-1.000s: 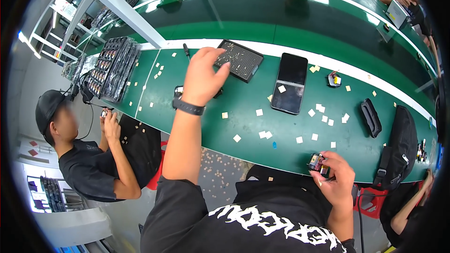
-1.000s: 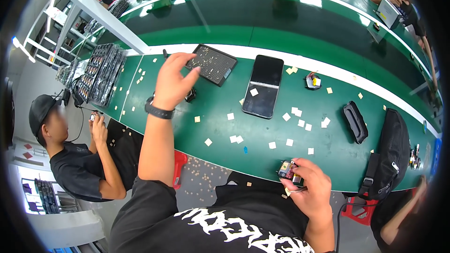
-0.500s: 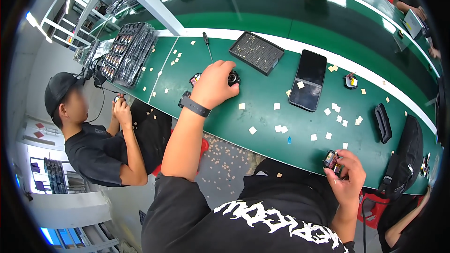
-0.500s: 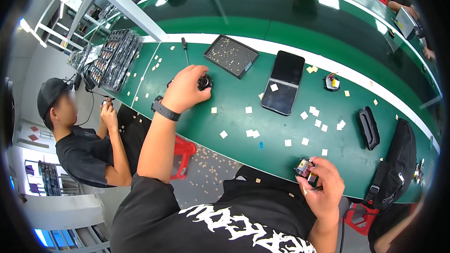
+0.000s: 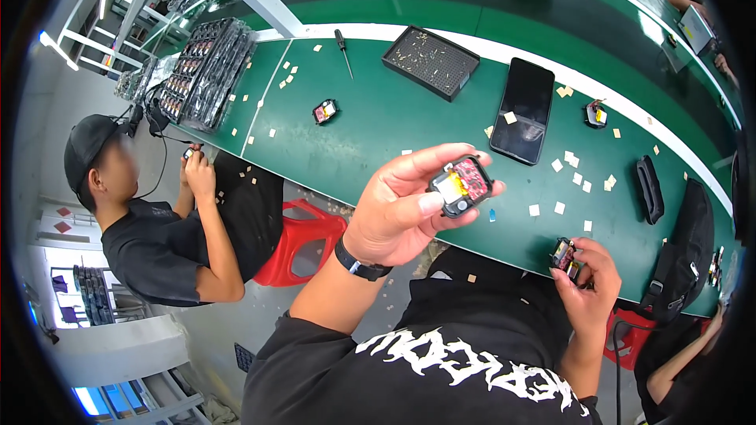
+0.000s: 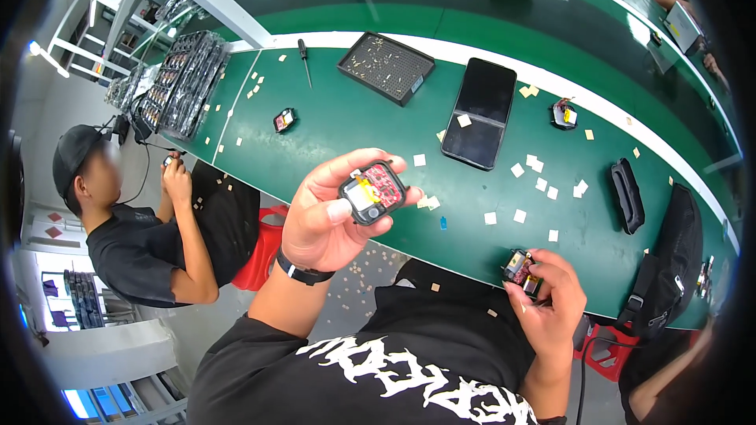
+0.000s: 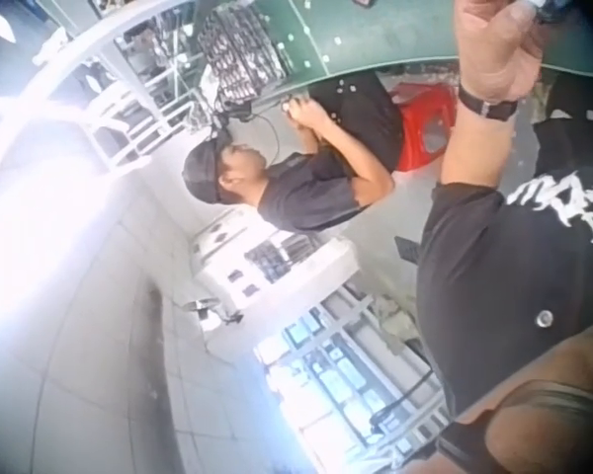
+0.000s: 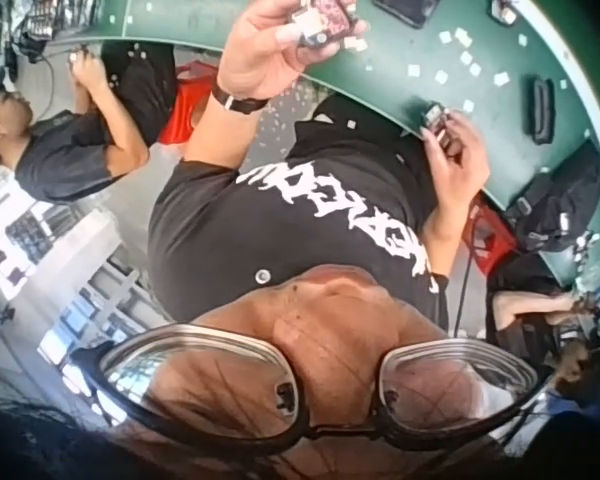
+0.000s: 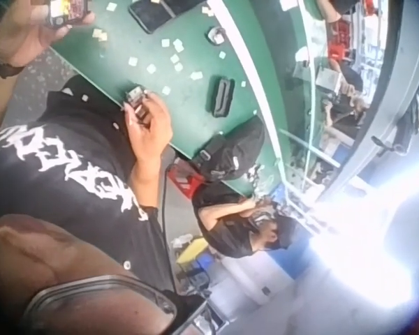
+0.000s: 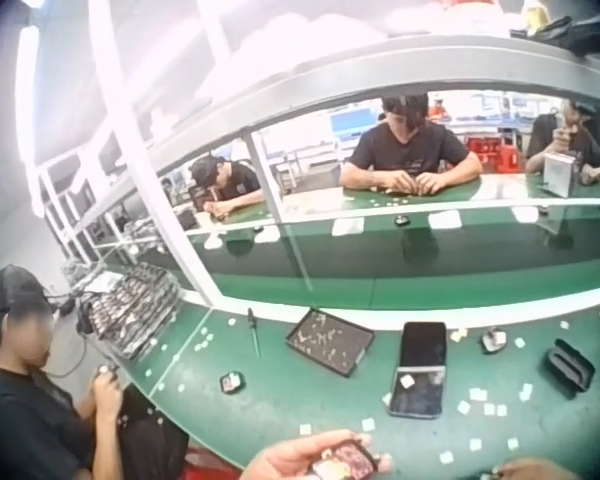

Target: Assembling small electronic components, specifically attaching stickers/labels to what appear to be smartwatch or small device modules at a factory workbench.

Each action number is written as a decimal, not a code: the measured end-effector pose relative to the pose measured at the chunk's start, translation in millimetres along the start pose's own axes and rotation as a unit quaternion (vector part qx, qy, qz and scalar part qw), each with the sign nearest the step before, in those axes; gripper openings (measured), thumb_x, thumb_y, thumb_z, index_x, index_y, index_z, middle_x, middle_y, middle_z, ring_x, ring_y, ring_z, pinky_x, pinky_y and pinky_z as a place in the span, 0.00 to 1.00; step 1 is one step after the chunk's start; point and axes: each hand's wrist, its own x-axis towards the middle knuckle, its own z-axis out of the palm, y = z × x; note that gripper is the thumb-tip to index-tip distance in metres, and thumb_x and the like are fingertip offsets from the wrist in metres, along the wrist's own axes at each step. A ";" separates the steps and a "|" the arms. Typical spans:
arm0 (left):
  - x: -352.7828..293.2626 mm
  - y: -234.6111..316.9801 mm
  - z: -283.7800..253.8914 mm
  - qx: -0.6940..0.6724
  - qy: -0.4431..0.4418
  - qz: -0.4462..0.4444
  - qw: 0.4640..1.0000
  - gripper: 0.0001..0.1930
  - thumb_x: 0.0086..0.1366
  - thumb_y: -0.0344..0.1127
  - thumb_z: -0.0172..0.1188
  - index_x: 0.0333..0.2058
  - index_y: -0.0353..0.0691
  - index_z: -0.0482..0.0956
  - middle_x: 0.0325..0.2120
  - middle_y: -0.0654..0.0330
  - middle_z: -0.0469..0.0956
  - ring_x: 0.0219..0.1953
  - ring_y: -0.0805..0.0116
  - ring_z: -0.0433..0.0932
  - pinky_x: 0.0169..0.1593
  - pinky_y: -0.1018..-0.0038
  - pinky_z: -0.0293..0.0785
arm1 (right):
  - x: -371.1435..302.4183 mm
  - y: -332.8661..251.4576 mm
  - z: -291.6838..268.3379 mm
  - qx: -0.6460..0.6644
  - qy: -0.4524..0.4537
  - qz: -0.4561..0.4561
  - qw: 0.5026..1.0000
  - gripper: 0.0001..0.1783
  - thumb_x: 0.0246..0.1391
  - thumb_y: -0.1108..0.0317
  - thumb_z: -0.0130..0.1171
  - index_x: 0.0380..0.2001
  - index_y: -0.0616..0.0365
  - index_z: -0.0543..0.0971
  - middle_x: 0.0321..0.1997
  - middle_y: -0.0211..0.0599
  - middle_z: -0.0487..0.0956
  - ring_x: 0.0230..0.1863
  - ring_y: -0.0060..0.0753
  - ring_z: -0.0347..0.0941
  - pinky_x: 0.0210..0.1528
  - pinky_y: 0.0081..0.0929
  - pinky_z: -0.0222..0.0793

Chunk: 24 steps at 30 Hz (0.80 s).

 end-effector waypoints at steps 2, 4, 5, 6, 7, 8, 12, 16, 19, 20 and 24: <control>-2.8 1.2 8.2 0.018 0.012 -0.018 1.000 0.30 0.65 0.25 0.58 0.65 0.25 0.61 0.65 0.32 0.60 0.61 0.33 0.70 0.55 0.62 0.84 | -0.7 0.4 2.0 -0.002 0.000 0.001 1.000 0.24 0.34 0.80 0.77 0.37 0.61 0.76 0.48 0.46 0.82 0.16 0.12 0.56 0.19 0.14 0.55; -8.6 1.6 13.9 0.026 0.023 -0.025 0.999 0.30 0.66 0.25 0.57 0.65 0.25 0.61 0.64 0.32 0.62 0.61 0.34 0.70 0.56 0.62 0.83 | -1.7 0.3 2.9 -0.003 0.001 0.001 1.000 0.24 0.34 0.80 0.77 0.37 0.61 0.76 0.47 0.46 0.82 0.17 0.12 0.55 0.19 0.14 0.54; -11.6 1.7 16.5 0.035 0.034 -0.032 0.998 0.30 0.66 0.25 0.56 0.65 0.24 0.61 0.63 0.32 0.64 0.61 0.34 0.71 0.56 0.62 0.82 | -2.4 0.0 3.1 -0.002 0.002 0.006 1.000 0.24 0.34 0.80 0.76 0.37 0.61 0.76 0.47 0.45 0.82 0.17 0.13 0.55 0.19 0.14 0.54; -14.1 2.3 18.5 0.034 0.035 -0.031 0.998 0.30 0.66 0.25 0.56 0.65 0.24 0.61 0.63 0.32 0.64 0.61 0.34 0.71 0.56 0.62 0.82 | -2.8 -0.5 3.2 -0.002 0.004 0.012 1.000 0.23 0.35 0.80 0.76 0.36 0.61 0.76 0.47 0.45 0.82 0.17 0.13 0.55 0.18 0.14 0.54; -14.3 1.9 18.8 0.056 0.036 -0.033 0.997 0.29 0.67 0.25 0.54 0.65 0.24 0.61 0.62 0.33 0.66 0.61 0.35 0.71 0.57 0.62 0.82 | -3.1 -0.4 3.1 -0.004 0.002 0.014 1.000 0.23 0.35 0.80 0.76 0.36 0.61 0.76 0.47 0.45 0.82 0.17 0.13 0.55 0.18 0.14 0.54; -14.4 1.4 19.0 0.077 0.037 -0.036 0.996 0.28 0.67 0.24 0.53 0.65 0.24 0.61 0.61 0.33 0.67 0.60 0.36 0.72 0.57 0.62 0.81 | -3.2 -0.5 3.2 -0.007 0.005 0.017 1.000 0.23 0.35 0.80 0.76 0.36 0.61 0.76 0.47 0.45 0.82 0.17 0.13 0.55 0.18 0.14 0.53; -19.1 -1.6 23.7 0.113 0.040 -0.029 0.992 0.27 0.67 0.23 0.51 0.65 0.25 0.62 0.59 0.35 0.70 0.59 0.40 0.74 0.56 0.64 0.81 | -4.4 -1.6 3.3 -0.012 0.012 0.032 0.999 0.22 0.37 0.80 0.76 0.37 0.62 0.76 0.47 0.44 0.82 0.17 0.12 0.54 0.19 0.14 0.53; -23.5 -3.6 28.4 0.176 0.069 -0.033 0.981 0.25 0.69 0.24 0.53 0.64 0.27 0.65 0.57 0.38 0.73 0.56 0.45 0.78 0.54 0.68 0.81 | -5.0 -0.8 3.9 -0.015 0.010 0.040 0.999 0.22 0.37 0.80 0.76 0.37 0.62 0.77 0.47 0.44 0.82 0.18 0.12 0.54 0.19 0.14 0.52; -25.9 -4.5 31.4 0.204 0.082 -0.032 0.975 0.24 0.70 0.25 0.53 0.64 0.27 0.65 0.55 0.39 0.75 0.54 0.47 0.80 0.53 0.70 0.81 | -5.7 -0.5 5.3 -0.017 0.014 0.042 0.999 0.22 0.38 0.80 0.76 0.37 0.61 0.77 0.47 0.43 0.82 0.17 0.12 0.54 0.19 0.14 0.52; -27.0 -4.6 32.8 0.217 0.085 -0.030 0.972 0.24 0.71 0.25 0.54 0.64 0.26 0.66 0.55 0.39 0.76 0.53 0.48 0.80 0.53 0.70 0.81 | -5.6 -0.5 5.7 -0.019 0.014 0.041 0.999 0.22 0.38 0.80 0.76 0.37 0.61 0.77 0.47 0.43 0.83 0.17 0.11 0.53 0.19 0.13 0.52; -31.3 -1.0 38.1 0.236 0.102 -0.036 0.966 0.23 0.71 0.25 0.53 0.63 0.26 0.66 0.53 0.40 0.78 0.52 0.51 0.81 0.52 0.72 0.82 | -5.5 -1.9 6.9 -0.025 0.015 0.039 0.999 0.22 0.37 0.80 0.76 0.37 0.61 0.77 0.47 0.43 0.83 0.17 0.11 0.53 0.19 0.14 0.52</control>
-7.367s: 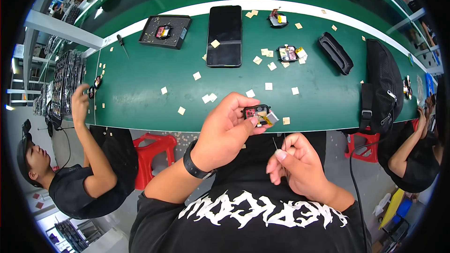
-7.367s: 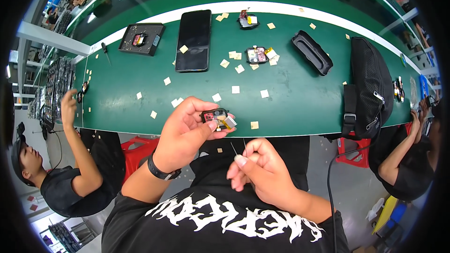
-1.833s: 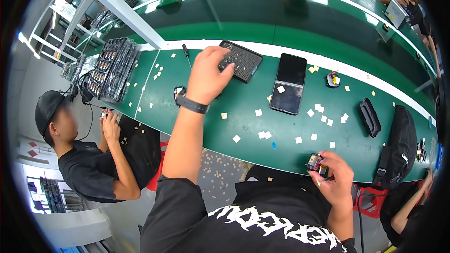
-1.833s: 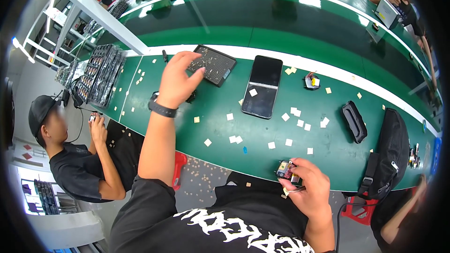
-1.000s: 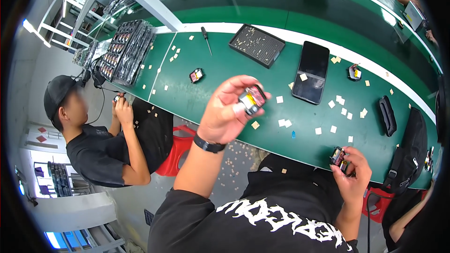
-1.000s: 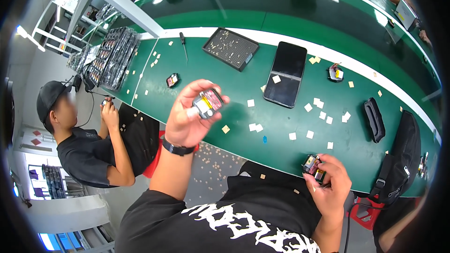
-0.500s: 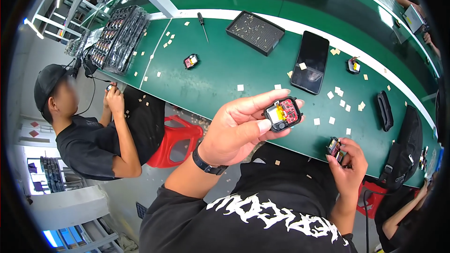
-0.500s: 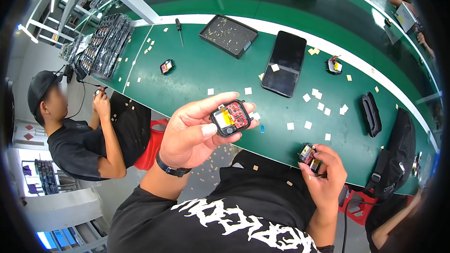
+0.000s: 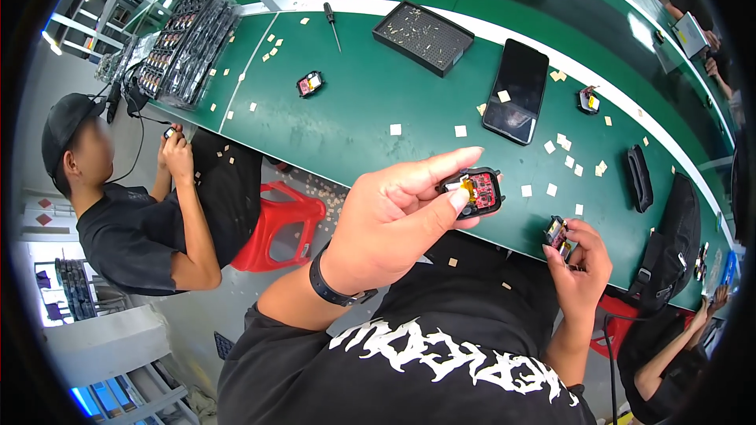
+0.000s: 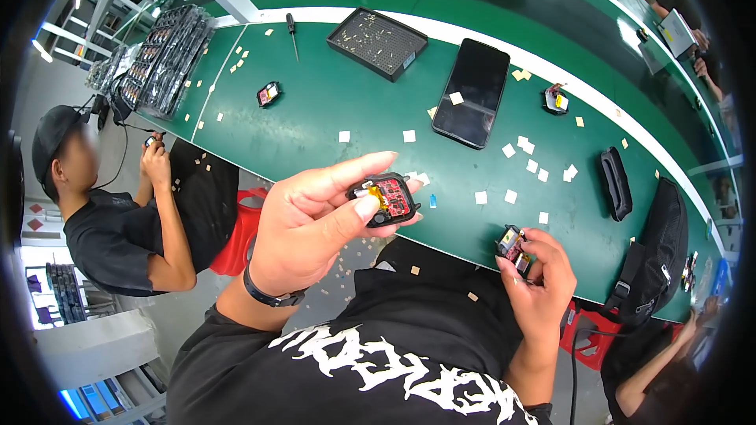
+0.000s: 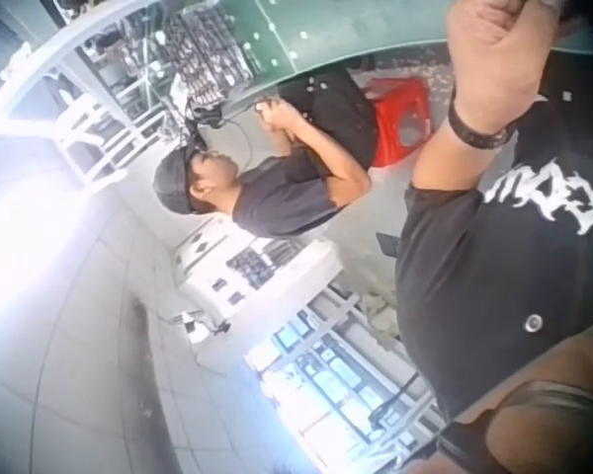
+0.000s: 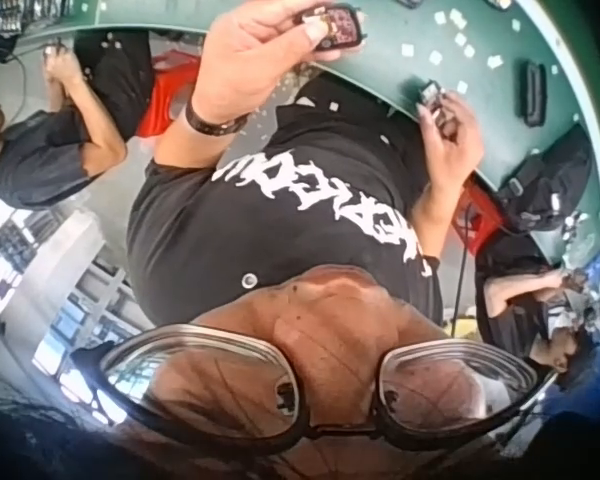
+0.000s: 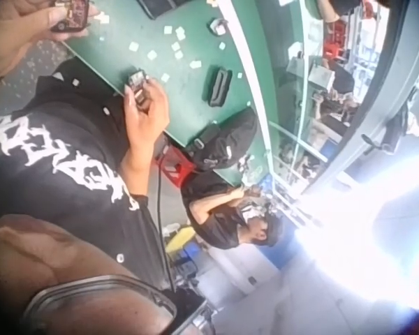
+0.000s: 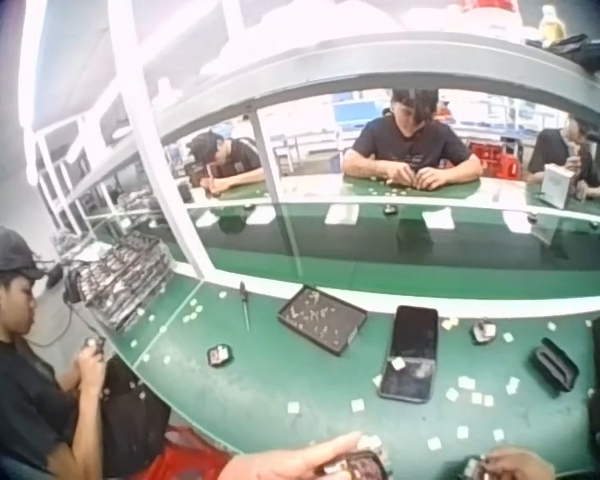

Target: Assembling small electronic components, specifically attaching stickers/labels to what appear to be smartwatch or small device modules at a factory workbench.

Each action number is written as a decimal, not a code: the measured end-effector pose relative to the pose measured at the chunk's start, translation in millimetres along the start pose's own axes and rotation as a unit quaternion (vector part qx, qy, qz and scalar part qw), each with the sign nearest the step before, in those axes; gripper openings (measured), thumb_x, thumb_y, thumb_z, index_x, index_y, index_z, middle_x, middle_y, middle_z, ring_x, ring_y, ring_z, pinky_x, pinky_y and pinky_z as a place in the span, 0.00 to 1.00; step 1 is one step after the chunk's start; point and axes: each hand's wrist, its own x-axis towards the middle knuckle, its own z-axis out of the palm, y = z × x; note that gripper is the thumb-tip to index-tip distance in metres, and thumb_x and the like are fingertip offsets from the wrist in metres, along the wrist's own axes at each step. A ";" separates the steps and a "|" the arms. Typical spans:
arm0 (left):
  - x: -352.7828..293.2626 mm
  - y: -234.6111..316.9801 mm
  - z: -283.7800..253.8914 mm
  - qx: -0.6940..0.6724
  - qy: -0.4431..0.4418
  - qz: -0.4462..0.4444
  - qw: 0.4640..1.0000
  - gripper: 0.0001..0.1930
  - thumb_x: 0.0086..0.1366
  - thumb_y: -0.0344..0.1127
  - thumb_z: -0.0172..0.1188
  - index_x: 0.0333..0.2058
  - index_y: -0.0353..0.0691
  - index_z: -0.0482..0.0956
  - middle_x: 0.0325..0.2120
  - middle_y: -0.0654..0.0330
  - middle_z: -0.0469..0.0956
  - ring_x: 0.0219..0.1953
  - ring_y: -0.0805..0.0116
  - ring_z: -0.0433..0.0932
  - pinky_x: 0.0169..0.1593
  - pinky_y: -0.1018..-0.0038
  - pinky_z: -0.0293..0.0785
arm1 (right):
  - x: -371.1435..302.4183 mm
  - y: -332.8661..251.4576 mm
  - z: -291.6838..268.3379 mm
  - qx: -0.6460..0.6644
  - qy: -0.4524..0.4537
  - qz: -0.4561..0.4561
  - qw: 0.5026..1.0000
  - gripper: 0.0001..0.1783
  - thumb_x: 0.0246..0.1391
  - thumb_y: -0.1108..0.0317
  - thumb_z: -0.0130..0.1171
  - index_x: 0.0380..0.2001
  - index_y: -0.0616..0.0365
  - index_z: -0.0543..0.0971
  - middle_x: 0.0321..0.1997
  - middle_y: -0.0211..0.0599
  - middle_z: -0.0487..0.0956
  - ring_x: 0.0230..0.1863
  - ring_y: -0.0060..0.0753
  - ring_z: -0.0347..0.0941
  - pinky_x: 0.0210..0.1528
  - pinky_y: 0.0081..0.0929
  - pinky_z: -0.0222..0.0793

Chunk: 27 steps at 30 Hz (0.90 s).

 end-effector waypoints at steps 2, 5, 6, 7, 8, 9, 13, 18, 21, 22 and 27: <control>-2.7 2.6 2.5 0.045 0.015 0.014 0.999 0.22 0.71 0.25 0.54 0.62 0.26 0.68 0.50 0.42 0.79 0.49 0.57 0.83 0.50 0.73 0.83 | -1.3 0.6 0.2 -0.001 -0.001 0.001 1.000 0.22 0.38 0.80 0.76 0.38 0.61 0.77 0.47 0.43 0.83 0.17 0.12 0.52 0.19 0.14 0.52; -6.8 2.1 1.2 0.070 0.020 0.021 0.997 0.21 0.71 0.23 0.55 0.61 0.26 0.70 0.49 0.45 0.81 0.47 0.62 0.83 0.49 0.74 0.83 | -3.0 1.0 1.1 0.000 0.000 0.005 1.000 0.22 0.38 0.80 0.75 0.38 0.61 0.77 0.47 0.43 0.83 0.17 0.12 0.52 0.20 0.14 0.52; -8.3 2.2 1.8 0.068 0.021 0.022 0.997 0.21 0.71 0.23 0.55 0.61 0.26 0.70 0.49 0.45 0.81 0.47 0.62 0.83 0.49 0.74 0.83 | -3.4 0.9 1.2 0.000 0.002 0.008 1.000 0.22 0.38 0.80 0.75 0.38 0.61 0.77 0.47 0.43 0.83 0.17 0.12 0.52 0.20 0.13 0.52; -10.1 2.7 2.8 0.078 0.023 0.026 0.996 0.20 0.70 0.23 0.55 0.60 0.26 0.71 0.48 0.46 0.81 0.47 0.63 0.83 0.49 0.74 0.83 | -3.6 0.8 1.1 0.000 0.000 0.007 1.000 0.22 0.38 0.80 0.75 0.38 0.61 0.77 0.47 0.43 0.83 0.17 0.12 0.52 0.20 0.13 0.52; -11.8 3.3 3.7 0.088 0.025 0.030 0.995 0.20 0.70 0.22 0.55 0.60 0.26 0.71 0.47 0.47 0.81 0.47 0.65 0.83 0.49 0.74 0.83 | -3.8 0.7 0.8 -0.003 0.001 0.004 1.000 0.22 0.38 0.80 0.75 0.38 0.61 0.77 0.47 0.43 0.83 0.17 0.12 0.52 0.20 0.13 0.52; -13.3 4.1 4.3 0.087 0.027 0.031 0.995 0.20 0.70 0.22 0.55 0.60 0.26 0.71 0.47 0.47 0.81 0.47 0.65 0.83 0.49 0.74 0.83 | -3.8 0.6 0.7 -0.005 0.002 0.001 1.000 0.22 0.38 0.80 0.75 0.38 0.61 0.77 0.48 0.43 0.83 0.17 0.12 0.52 0.21 0.13 0.52; -16.8 7.9 5.9 0.089 0.023 0.009 0.996 0.20 0.70 0.21 0.55 0.59 0.26 0.71 0.47 0.47 0.81 0.48 0.64 0.83 0.49 0.74 0.83 | -4.9 1.0 1.4 0.000 0.004 0.014 1.000 0.22 0.39 0.80 0.75 0.38 0.61 0.77 0.48 0.43 0.83 0.17 0.11 0.51 0.21 0.13 0.52; -12.3 15.8 2.4 0.017 0.016 -0.065 0.998 0.20 0.70 0.22 0.53 0.60 0.26 0.71 0.48 0.45 0.81 0.48 0.61 0.83 0.48 0.75 0.84 | -4.1 0.6 2.6 0.003 0.006 0.020 1.000 0.21 0.39 0.80 0.75 0.39 0.62 0.77 0.48 0.43 0.83 0.18 0.11 0.50 0.21 0.13 0.51; -8.7 16.0 -1.4 -0.020 0.002 -0.107 0.994 0.20 0.70 0.23 0.53 0.59 0.26 0.71 0.49 0.43 0.80 0.47 0.59 0.84 0.46 0.76 0.84 | -4.9 1.5 2.6 0.011 0.007 0.034 0.999 0.21 0.39 0.81 0.74 0.38 0.62 0.78 0.48 0.43 0.82 0.18 0.10 0.50 0.21 0.13 0.51; -8.4 15.1 -1.7 -0.029 0.000 -0.111 0.993 0.20 0.70 0.24 0.54 0.59 0.26 0.71 0.48 0.44 0.81 0.47 0.59 0.84 0.44 0.77 0.84 | -5.0 1.6 3.0 0.010 0.005 0.034 0.999 0.21 0.39 0.81 0.74 0.38 0.62 0.78 0.48 0.43 0.82 0.18 0.10 0.50 0.21 0.13 0.51; -6.2 11.9 -0.1 -0.013 0.011 -0.120 0.993 0.18 0.69 0.24 0.57 0.57 0.26 0.74 0.45 0.46 0.83 0.42 0.64 0.85 0.37 0.80 0.83 | -5.2 1.4 3.9 0.014 0.010 0.046 0.999 0.21 0.38 0.82 0.74 0.38 0.63 0.77 0.47 0.42 0.82 0.18 0.10 0.50 0.21 0.13 0.49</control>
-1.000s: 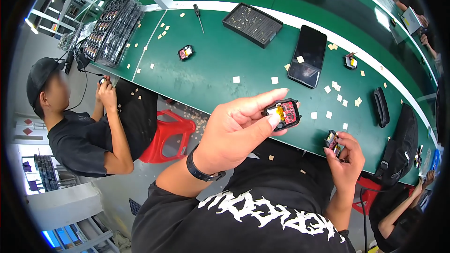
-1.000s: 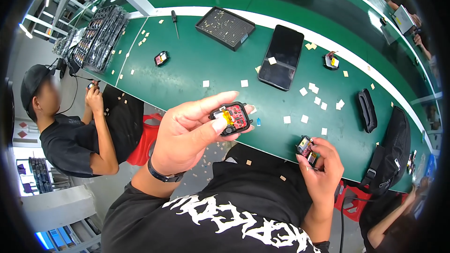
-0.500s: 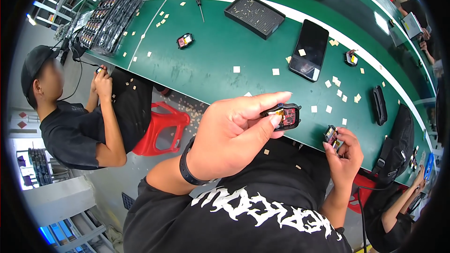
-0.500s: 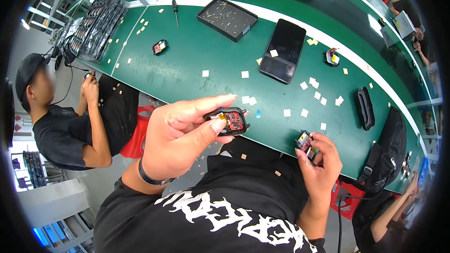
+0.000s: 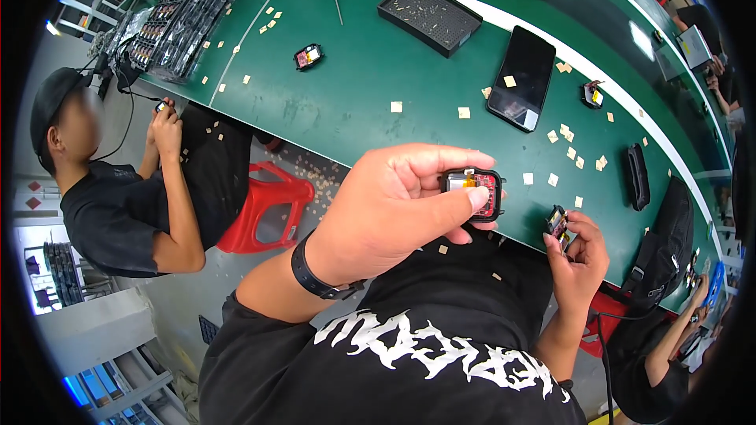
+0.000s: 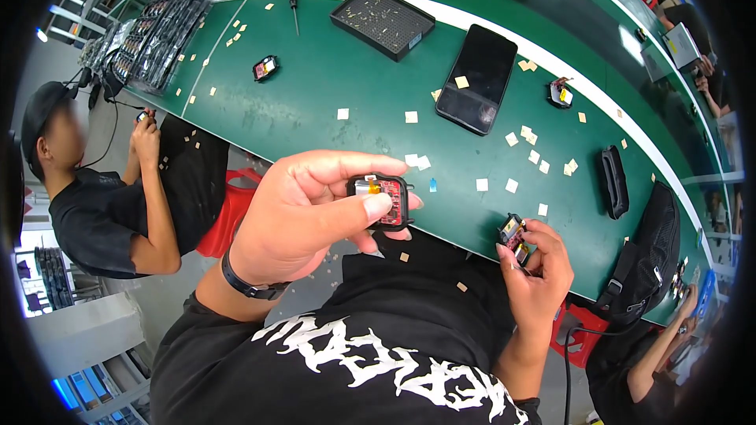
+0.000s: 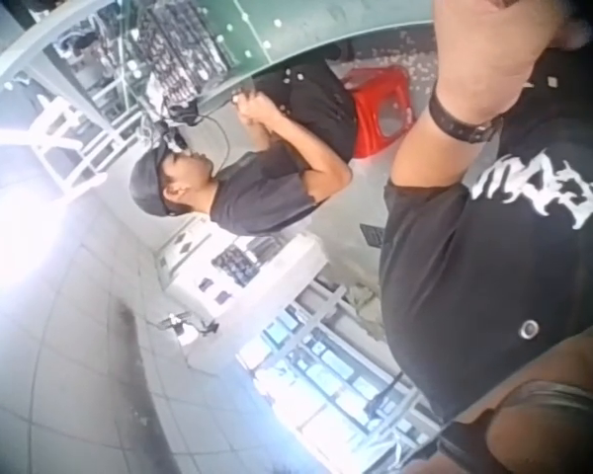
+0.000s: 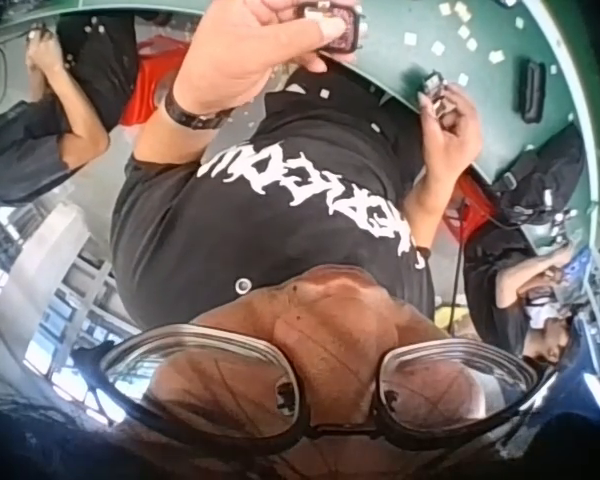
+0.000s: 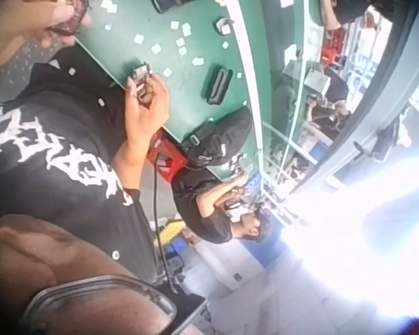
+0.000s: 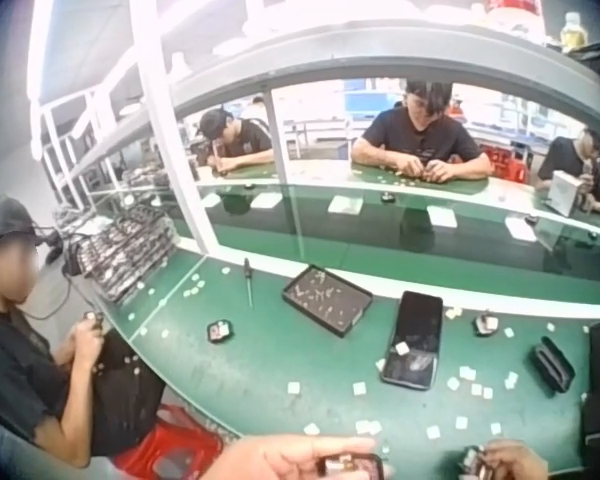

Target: Assembling small electronic components, specifically attaching stickers/labels to what appear to be smartwatch or small device modules at a factory workbench.

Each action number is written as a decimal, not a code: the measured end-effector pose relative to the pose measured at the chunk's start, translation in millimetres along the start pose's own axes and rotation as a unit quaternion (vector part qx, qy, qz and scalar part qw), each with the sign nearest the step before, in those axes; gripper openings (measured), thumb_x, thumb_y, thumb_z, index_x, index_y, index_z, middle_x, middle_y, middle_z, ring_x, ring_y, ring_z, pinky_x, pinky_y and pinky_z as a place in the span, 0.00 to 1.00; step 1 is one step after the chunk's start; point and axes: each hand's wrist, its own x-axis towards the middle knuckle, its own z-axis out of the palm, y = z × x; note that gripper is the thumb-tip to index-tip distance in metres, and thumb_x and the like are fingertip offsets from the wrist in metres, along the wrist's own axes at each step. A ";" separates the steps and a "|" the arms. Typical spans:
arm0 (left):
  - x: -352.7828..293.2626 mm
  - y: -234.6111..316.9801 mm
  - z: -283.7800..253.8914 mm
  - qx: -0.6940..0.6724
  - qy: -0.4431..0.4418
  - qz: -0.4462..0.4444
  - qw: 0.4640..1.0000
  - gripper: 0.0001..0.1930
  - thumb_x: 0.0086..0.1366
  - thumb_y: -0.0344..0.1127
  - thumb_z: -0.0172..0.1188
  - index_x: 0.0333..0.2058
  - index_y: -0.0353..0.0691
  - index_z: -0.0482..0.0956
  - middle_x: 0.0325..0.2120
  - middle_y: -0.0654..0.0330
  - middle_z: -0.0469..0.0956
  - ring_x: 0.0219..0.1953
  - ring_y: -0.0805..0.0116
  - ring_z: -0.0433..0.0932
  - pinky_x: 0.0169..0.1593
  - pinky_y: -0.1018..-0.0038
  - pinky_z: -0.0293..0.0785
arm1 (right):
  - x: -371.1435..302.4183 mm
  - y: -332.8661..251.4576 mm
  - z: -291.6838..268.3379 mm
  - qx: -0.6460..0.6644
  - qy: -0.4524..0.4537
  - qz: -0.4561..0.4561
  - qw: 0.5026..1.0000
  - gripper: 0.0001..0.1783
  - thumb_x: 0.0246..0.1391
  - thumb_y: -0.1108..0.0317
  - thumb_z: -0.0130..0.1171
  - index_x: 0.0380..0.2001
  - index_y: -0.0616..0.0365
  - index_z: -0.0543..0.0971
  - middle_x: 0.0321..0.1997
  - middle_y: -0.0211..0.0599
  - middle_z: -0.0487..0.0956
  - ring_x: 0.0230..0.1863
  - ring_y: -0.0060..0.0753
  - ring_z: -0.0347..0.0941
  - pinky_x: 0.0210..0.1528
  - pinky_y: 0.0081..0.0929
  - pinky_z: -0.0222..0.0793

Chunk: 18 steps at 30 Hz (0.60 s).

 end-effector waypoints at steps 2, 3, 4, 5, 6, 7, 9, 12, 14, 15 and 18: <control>1.7 -2.8 0.3 0.026 0.011 0.026 0.999 0.16 0.69 0.25 0.58 0.54 0.27 0.76 0.40 0.50 0.84 0.36 0.71 0.84 0.31 0.83 0.79 | -0.1 1.2 0.1 0.002 0.001 0.000 1.000 0.21 0.38 0.82 0.74 0.38 0.63 0.77 0.47 0.42 0.82 0.18 0.09 0.50 0.21 0.13 0.49; 2.2 -3.4 1.0 0.025 0.012 0.025 0.999 0.16 0.69 0.25 0.58 0.54 0.27 0.76 0.40 0.50 0.84 0.36 0.71 0.84 0.31 0.83 0.79 | -0.1 1.7 0.1 0.004 0.003 0.000 1.000 0.21 0.38 0.83 0.74 0.38 0.63 0.77 0.47 0.42 0.82 0.19 0.09 0.51 0.21 0.12 0.49; 3.0 -3.8 1.8 0.033 0.017 0.027 0.999 0.15 0.68 0.25 0.59 0.52 0.28 0.77 0.38 0.53 0.84 0.33 0.75 0.81 0.28 0.84 0.75 | -0.3 1.9 0.0 0.003 0.002 0.000 1.000 0.21 0.38 0.83 0.74 0.38 0.63 0.77 0.47 0.42 0.82 0.19 0.09 0.51 0.21 0.12 0.49; 3.6 -4.1 2.2 0.041 0.023 0.029 0.998 0.14 0.68 0.25 0.59 0.51 0.29 0.78 0.36 0.55 0.83 0.29 0.79 0.79 0.26 0.85 0.71 | -0.6 2.0 0.1 0.007 0.003 0.004 1.000 0.21 0.39 0.83 0.74 0.38 0.63 0.77 0.47 0.42 0.82 0.19 0.08 0.51 0.20 0.12 0.48; 3.8 -4.9 1.7 0.041 0.023 0.028 0.999 0.14 0.68 0.25 0.59 0.51 0.29 0.78 0.36 0.55 0.83 0.29 0.79 0.79 0.26 0.85 0.71 | -0.7 2.3 0.1 0.011 0.004 0.008 1.000 0.21 0.39 0.83 0.74 0.38 0.63 0.77 0.48 0.42 0.82 0.19 0.08 0.51 0.20 0.12 0.48; 3.6 -5.9 1.1 0.051 0.019 0.033 0.998 0.13 0.68 0.25 0.59 0.50 0.29 0.78 0.34 0.57 0.83 0.27 0.81 0.76 0.25 0.86 0.68 | -1.0 2.8 0.2 0.012 0.004 0.009 1.000 0.21 0.39 0.83 0.74 0.38 0.63 0.77 0.48 0.42 0.82 0.19 0.08 0.51 0.20 0.12 0.48; 2.9 -6.9 1.5 0.062 0.016 0.038 0.997 0.12 0.68 0.24 0.60 0.49 0.29 0.79 0.33 0.58 0.82 0.25 0.83 0.74 0.25 0.87 0.66 | -1.0 4.0 0.6 0.019 0.005 0.010 1.000 0.20 0.40 0.83 0.73 0.38 0.63 0.77 0.48 0.41 0.81 0.20 0.07 0.51 0.20 0.11 0.47; 4.6 -10.3 1.4 0.059 0.023 0.029 0.998 0.12 0.67 0.24 0.60 0.48 0.29 0.79 0.31 0.59 0.82 0.23 0.85 0.70 0.24 0.87 0.63 | -1.6 6.3 1.9 0.027 0.010 0.017 0.999 0.20 0.40 0.84 0.73 0.39 0.63 0.77 0.48 0.41 0.81 0.21 0.07 0.51 0.20 0.11 0.47; 5.7 -13.5 0.4 0.051 0.023 0.036 0.998 0.11 0.66 0.23 0.60 0.47 0.29 0.80 0.30 0.59 0.82 0.22 0.85 0.70 0.24 0.87 0.63 | -1.0 6.3 2.4 0.034 0.011 0.020 0.999 0.20 0.40 0.84 0.73 0.38 0.63 0.77 0.48 0.41 0.81 0.21 0.07 0.51 0.20 0.11 0.47; 6.0 -12.6 0.5 0.051 0.024 0.034 0.998 0.11 0.66 0.23 0.60 0.47 0.29 0.80 0.30 0.59 0.82 0.22 0.85 0.70 0.24 0.87 0.63 | -0.9 6.4 2.8 0.040 0.012 0.023 0.999 0.20 0.40 0.84 0.73 0.38 0.64 0.77 0.48 0.41 0.81 0.21 0.07 0.51 0.20 0.12 0.47; 7.6 -8.5 -0.8 0.046 0.032 -0.009 0.998 0.11 0.66 0.22 0.59 0.47 0.29 0.80 0.30 0.58 0.82 0.22 0.85 0.70 0.24 0.87 0.63 | -0.5 8.4 2.9 0.034 0.013 0.017 0.999 0.20 0.40 0.84 0.73 0.38 0.63 0.77 0.48 0.41 0.81 0.21 0.08 0.51 0.21 0.12 0.47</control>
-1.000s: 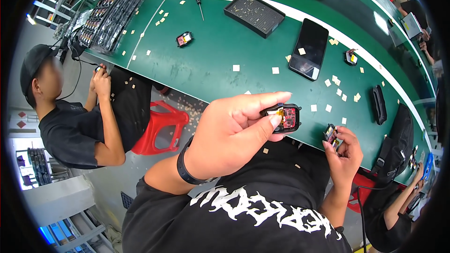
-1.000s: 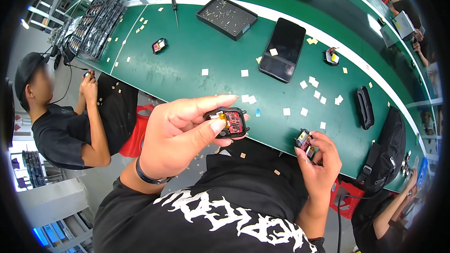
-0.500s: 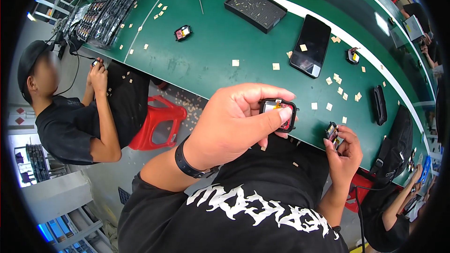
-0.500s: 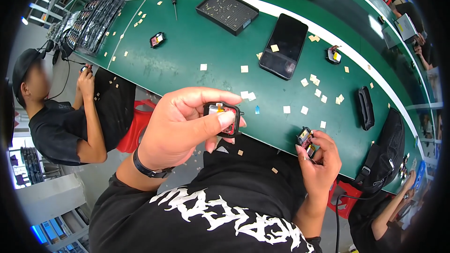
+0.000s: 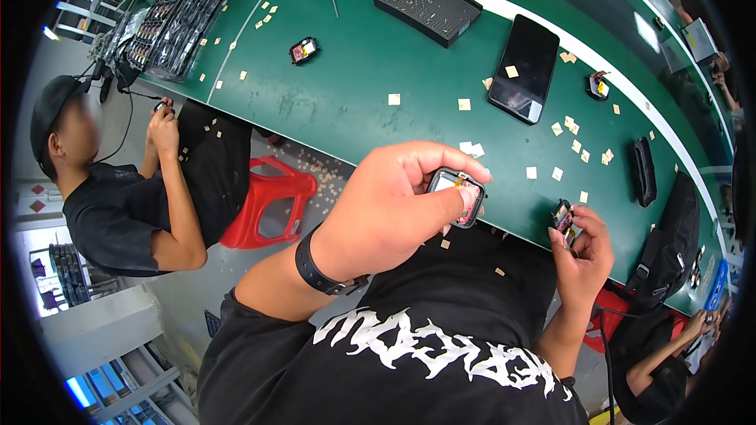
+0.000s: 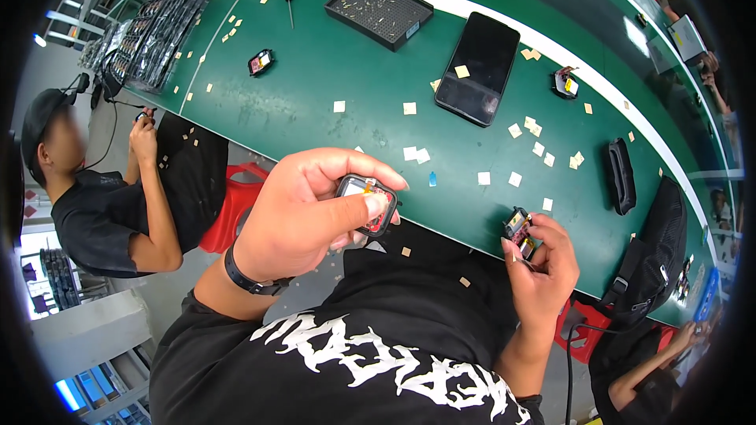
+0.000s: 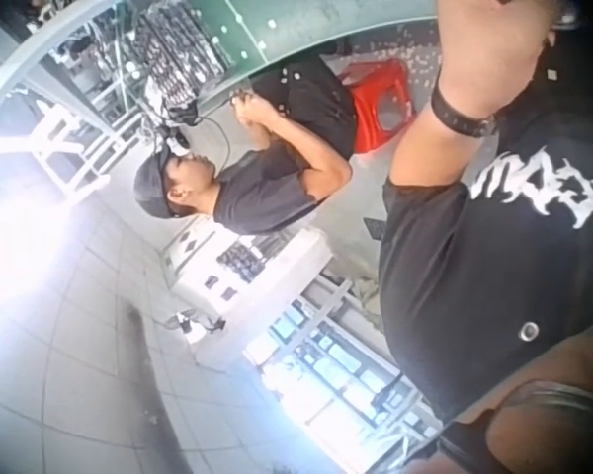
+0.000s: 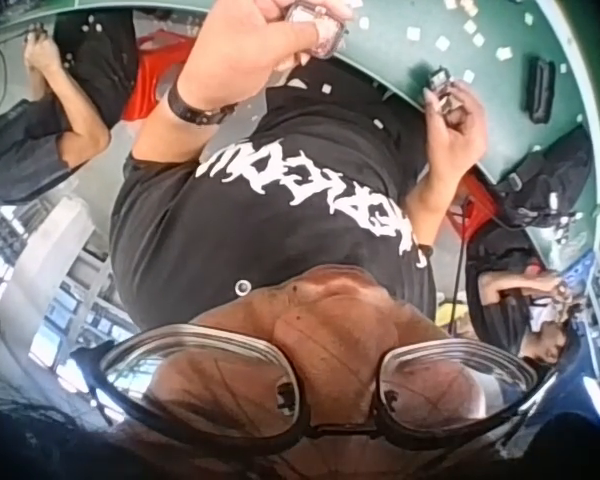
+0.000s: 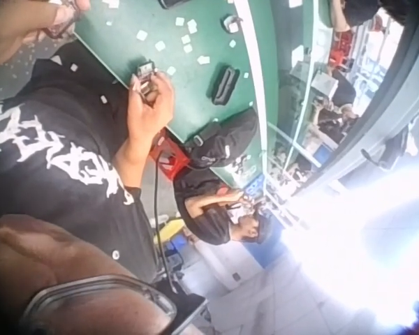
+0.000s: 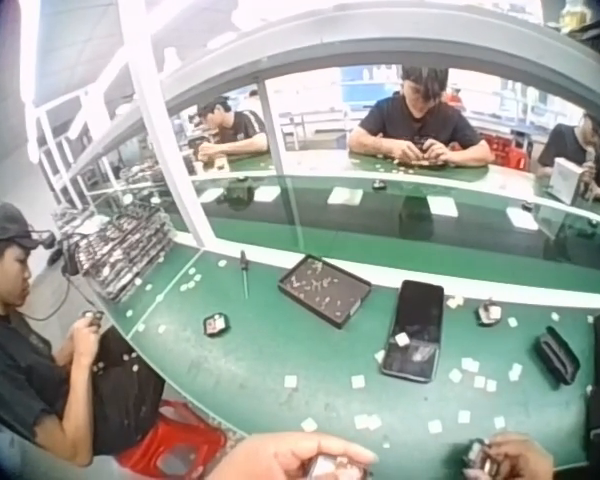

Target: Assembling small electronic components, specifically attaching stickers/labels to what appear to be smartwatch or small device modules at a factory workbench.

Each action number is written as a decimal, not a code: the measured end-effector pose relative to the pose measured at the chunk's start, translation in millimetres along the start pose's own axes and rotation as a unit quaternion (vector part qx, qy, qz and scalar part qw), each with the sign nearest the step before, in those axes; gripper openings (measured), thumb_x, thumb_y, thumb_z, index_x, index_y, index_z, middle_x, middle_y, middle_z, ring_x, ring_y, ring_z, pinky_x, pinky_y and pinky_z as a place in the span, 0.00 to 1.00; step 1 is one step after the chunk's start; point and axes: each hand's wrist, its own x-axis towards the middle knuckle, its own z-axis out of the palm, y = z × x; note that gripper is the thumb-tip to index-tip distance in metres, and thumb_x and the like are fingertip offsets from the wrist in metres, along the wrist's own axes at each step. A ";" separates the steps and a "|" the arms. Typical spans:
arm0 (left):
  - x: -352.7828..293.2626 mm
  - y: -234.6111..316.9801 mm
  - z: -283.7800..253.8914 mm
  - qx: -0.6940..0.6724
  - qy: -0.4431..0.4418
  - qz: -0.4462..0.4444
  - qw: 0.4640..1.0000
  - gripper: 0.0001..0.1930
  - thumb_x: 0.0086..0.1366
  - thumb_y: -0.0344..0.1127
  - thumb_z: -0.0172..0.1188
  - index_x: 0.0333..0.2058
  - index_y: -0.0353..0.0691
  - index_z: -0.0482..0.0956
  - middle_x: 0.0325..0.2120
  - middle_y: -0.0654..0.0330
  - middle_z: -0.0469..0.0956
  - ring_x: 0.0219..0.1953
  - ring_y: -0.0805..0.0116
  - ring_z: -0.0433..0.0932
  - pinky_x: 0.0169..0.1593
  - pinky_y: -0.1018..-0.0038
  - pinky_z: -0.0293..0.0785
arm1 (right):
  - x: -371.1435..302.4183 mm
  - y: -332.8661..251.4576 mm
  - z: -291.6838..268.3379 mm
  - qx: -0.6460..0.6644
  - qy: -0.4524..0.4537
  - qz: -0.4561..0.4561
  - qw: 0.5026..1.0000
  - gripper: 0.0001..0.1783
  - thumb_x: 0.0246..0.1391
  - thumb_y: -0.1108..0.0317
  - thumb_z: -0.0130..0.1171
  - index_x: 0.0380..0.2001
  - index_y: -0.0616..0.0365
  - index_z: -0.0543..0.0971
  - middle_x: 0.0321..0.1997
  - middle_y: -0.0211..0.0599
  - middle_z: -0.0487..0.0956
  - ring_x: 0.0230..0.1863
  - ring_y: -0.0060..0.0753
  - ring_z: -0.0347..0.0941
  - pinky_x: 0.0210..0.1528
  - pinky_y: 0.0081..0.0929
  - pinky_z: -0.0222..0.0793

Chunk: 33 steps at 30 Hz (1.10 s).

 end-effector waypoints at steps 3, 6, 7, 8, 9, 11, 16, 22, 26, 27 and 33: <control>6.4 -0.3 -6.5 0.005 0.003 -0.035 0.999 0.11 0.66 0.23 0.59 0.47 0.29 0.80 0.30 0.58 0.82 0.22 0.84 0.71 0.24 0.88 0.63 | -0.5 -0.4 -0.7 0.005 0.011 0.009 1.000 0.20 0.39 0.84 0.73 0.38 0.63 0.77 0.48 0.40 0.81 0.20 0.08 0.50 0.21 0.12 0.47; 24.8 -7.5 -29.5 0.103 0.044 0.000 0.994 0.11 0.67 0.28 0.61 0.47 0.33 0.80 0.31 0.62 0.81 0.25 0.83 0.74 0.27 0.87 0.67 | 0.7 -7.0 -7.0 -0.005 0.003 0.017 1.000 0.21 0.39 0.83 0.73 0.38 0.63 0.78 0.49 0.40 0.81 0.20 0.09 0.50 0.21 0.12 0.49; 34.3 -10.8 -44.1 0.166 0.063 0.039 0.983 0.11 0.67 0.29 0.61 0.47 0.35 0.80 0.31 0.63 0.81 0.27 0.83 0.74 0.28 0.86 0.68 | 0.6 -7.3 -7.4 -0.007 0.013 0.020 1.000 0.21 0.39 0.83 0.73 0.38 0.63 0.78 0.49 0.40 0.81 0.20 0.09 0.50 0.21 0.12 0.49; 44.1 -17.3 -64.2 0.228 0.094 0.077 0.966 0.11 0.67 0.32 0.62 0.47 0.38 0.81 0.31 0.65 0.81 0.29 0.82 0.75 0.30 0.84 0.71 | 1.1 -7.9 -6.9 -0.004 0.009 0.008 1.000 0.21 0.39 0.83 0.74 0.38 0.63 0.78 0.49 0.40 0.82 0.19 0.10 0.50 0.21 0.12 0.50; 53.1 -22.9 -84.7 0.305 0.151 0.126 0.932 0.11 0.67 0.33 0.63 0.47 0.38 0.81 0.32 0.65 0.81 0.29 0.81 0.75 0.30 0.83 0.71 | 2.1 -9.7 -6.4 -0.003 0.005 -0.003 1.000 0.21 0.39 0.82 0.74 0.38 0.63 0.78 0.49 0.41 0.82 0.19 0.10 0.50 0.21 0.12 0.51; 64.0 -21.6 -123.1 0.383 0.217 0.161 0.883 0.09 0.65 0.29 0.62 0.42 0.34 0.81 0.36 0.56 0.76 0.33 0.69 0.79 0.38 0.74 0.75 | 6.8 -14.3 -5.5 -0.005 -0.003 -0.019 1.000 0.21 0.39 0.81 0.75 0.38 0.62 0.78 0.48 0.41 0.82 0.19 0.11 0.54 0.21 0.13 0.53; 73.5 3.6 -152.1 0.530 0.234 0.134 0.804 0.15 0.63 0.31 0.64 0.48 0.33 0.81 0.40 0.51 0.80 0.36 0.64 0.80 0.42 0.72 0.77 | 15.0 -30.1 -3.2 -0.005 -0.031 -0.040 0.999 0.21 0.40 0.78 0.76 0.38 0.60 0.79 0.47 0.42 0.82 0.24 0.19 0.71 0.22 0.18 0.66; 58.7 10.1 -73.4 0.761 0.298 0.328 0.475 0.19 0.61 0.32 0.67 0.50 0.31 0.79 0.48 0.45 0.79 0.48 0.51 0.80 0.49 0.66 0.76 | 19.8 -31.1 0.2 0.024 -0.028 -0.137 0.990 0.23 0.35 0.80 0.78 0.37 0.61 0.77 0.48 0.44 0.83 0.22 0.14 0.67 0.19 0.16 0.60; 38.2 -34.7 21.1 0.239 -0.128 0.112 0.956 0.25 0.66 0.30 0.64 0.60 0.32 0.71 0.54 0.51 0.77 0.51 0.63 0.79 0.53 0.71 0.76 | 16.1 -33.4 -6.1 0.077 -0.046 -0.120 0.989 0.21 0.41 0.76 0.76 0.39 0.61 0.77 0.46 0.44 0.82 0.38 0.35 0.82 0.34 0.27 0.83; 37.8 -45.8 35.6 0.127 -0.179 0.037 0.975 0.25 0.68 0.29 0.61 0.62 0.34 0.68 0.54 0.54 0.76 0.51 0.66 0.78 0.53 0.72 0.76 | 17.9 -37.1 -7.9 0.056 -0.072 -0.126 0.988 0.21 0.42 0.76 0.75 0.40 0.61 0.77 0.47 0.45 0.82 0.40 0.35 0.82 0.33 0.27 0.83; 48.9 -92.3 55.5 -0.076 -0.176 -0.058 0.980 0.23 0.73 0.27 0.53 0.64 0.37 0.63 0.51 0.57 0.76 0.51 0.72 0.77 0.53 0.73 0.78 | 8.1 -48.4 -13.9 0.127 -0.079 0.049 0.988 0.17 0.49 0.75 0.72 0.41 0.63 0.77 0.45 0.38 0.79 0.34 0.21 0.76 0.29 0.19 0.72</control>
